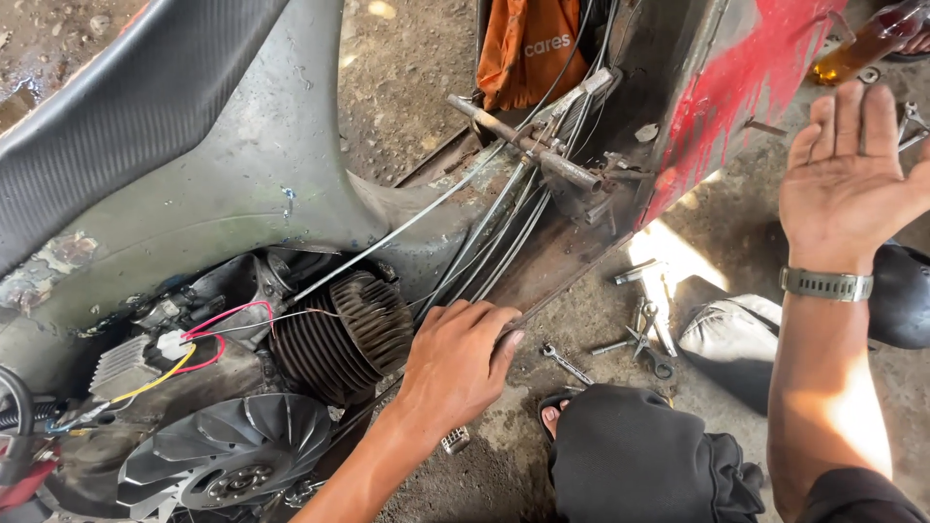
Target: The person works on the exposed engine of a motorcycle, using a wrench to tighten bolts and adjusting wires and cables near the engine block. The person also handles a metal rod and manipulates components within the engine area.
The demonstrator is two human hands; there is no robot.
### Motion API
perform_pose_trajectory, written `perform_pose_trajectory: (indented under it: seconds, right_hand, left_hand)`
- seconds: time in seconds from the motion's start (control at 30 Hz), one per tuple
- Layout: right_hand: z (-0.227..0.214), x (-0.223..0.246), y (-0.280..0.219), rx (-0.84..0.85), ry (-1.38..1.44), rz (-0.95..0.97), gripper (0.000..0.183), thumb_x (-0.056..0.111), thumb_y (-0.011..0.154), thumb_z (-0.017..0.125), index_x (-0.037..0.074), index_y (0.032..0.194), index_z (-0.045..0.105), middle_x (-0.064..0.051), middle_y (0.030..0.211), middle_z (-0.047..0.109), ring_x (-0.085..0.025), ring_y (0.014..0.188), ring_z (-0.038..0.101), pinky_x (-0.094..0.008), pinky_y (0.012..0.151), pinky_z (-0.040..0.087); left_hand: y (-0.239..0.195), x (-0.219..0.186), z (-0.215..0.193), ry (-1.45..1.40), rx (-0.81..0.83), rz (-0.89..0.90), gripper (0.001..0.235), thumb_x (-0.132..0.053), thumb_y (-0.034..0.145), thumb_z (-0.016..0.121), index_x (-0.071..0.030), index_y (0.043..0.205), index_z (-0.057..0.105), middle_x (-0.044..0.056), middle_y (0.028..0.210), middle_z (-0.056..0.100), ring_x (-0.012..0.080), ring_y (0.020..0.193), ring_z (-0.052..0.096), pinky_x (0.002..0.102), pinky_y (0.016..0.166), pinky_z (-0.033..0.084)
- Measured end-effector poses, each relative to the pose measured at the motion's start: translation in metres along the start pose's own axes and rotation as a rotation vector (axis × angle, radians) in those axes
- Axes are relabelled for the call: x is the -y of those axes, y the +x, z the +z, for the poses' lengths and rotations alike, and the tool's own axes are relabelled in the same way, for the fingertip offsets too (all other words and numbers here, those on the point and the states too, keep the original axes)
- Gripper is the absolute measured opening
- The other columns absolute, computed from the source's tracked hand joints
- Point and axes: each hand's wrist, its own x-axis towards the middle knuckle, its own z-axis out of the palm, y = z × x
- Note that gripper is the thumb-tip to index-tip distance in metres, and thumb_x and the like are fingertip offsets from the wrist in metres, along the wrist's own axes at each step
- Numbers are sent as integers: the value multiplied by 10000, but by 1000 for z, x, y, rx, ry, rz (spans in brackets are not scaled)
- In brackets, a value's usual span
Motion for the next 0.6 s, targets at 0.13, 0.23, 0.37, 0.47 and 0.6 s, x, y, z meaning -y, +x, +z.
perform_pose_trajectory:
  seconds: [0.13,0.23,0.37,0.47,0.6]
  right_hand:
    - [1,5,5,-10,-14,-10,684,427,801,451,-16,1233,742,-206,1238,806,-316,999,779,-333,778,628]
    - [2,7,4,-28,14,-6,689,416,814,436,-40,1239,729,-226,1223,804,-333,987,780,-344,761,637]
    - [-3,7,8,-64,38,-5,677,397,818,447,-54,1244,719,-237,1231,802,-343,980,782,-348,753,635]
    - [-8,8,12,-72,53,-14,668,395,821,455,-58,1236,719,-236,1212,799,-339,977,776,-343,747,637]
    - [-18,11,20,-81,33,-61,638,379,776,546,-30,1240,706,-227,1179,816,-330,971,793,-336,756,648]
  left_hand:
    - [1,0,-1,2,-15,8,291,-310,1030,558,-127,1173,733,23,1075,759,254,974,668,440,843,476]
    - [2,-1,-1,2,-14,9,296,-309,1033,551,-126,1179,732,21,1074,761,252,972,666,438,847,475]
    - [2,-1,0,-2,-6,4,303,-315,1035,549,-122,1185,728,29,1079,757,258,985,667,450,849,480]
    - [1,-1,0,5,-14,16,294,-314,1035,548,-129,1182,723,27,1061,751,261,973,663,448,847,472]
    - [1,0,2,17,-9,12,281,-315,1023,559,-143,1179,717,19,1054,743,266,978,653,449,855,460]
